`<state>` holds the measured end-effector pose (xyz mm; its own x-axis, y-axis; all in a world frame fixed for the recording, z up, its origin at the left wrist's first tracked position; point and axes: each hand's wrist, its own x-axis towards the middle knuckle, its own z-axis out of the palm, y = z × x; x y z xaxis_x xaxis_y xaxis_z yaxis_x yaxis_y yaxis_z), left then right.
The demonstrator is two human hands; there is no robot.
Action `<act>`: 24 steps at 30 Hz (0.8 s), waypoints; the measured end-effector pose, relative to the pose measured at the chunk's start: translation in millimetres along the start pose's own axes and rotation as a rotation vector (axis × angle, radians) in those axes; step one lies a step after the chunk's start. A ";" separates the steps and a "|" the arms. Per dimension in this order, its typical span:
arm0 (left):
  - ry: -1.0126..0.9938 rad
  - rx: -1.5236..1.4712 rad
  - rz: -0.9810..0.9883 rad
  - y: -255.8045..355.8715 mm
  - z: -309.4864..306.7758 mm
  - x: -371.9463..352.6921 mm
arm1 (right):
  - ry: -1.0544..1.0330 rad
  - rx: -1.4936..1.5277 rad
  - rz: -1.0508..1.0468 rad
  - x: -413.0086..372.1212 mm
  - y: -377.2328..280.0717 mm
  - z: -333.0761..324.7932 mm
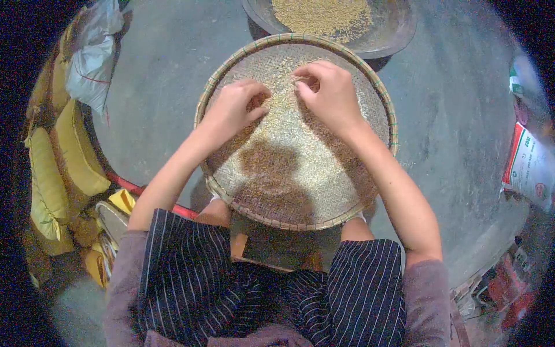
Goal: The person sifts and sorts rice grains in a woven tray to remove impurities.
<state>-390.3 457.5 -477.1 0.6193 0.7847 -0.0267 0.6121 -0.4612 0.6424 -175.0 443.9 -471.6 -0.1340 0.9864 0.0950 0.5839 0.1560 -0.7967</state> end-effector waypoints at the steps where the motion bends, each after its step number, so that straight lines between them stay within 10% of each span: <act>1: 0.015 -0.006 -0.026 -1.3 3.1 -1.0 | 0.004 -0.003 0.002 -0.5 2.2 -1.3; 24: -0.047 0.028 -0.141 -4.9 9.1 -7.7 | -0.192 -0.129 -0.106 -24.6 -12.5 55.6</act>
<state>-393.5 449.9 -487.0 0.5483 0.8225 -0.1513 0.7077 -0.3600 0.6079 -223.5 414.9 -497.2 -0.3423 0.9383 0.0493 0.6544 0.2758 -0.7040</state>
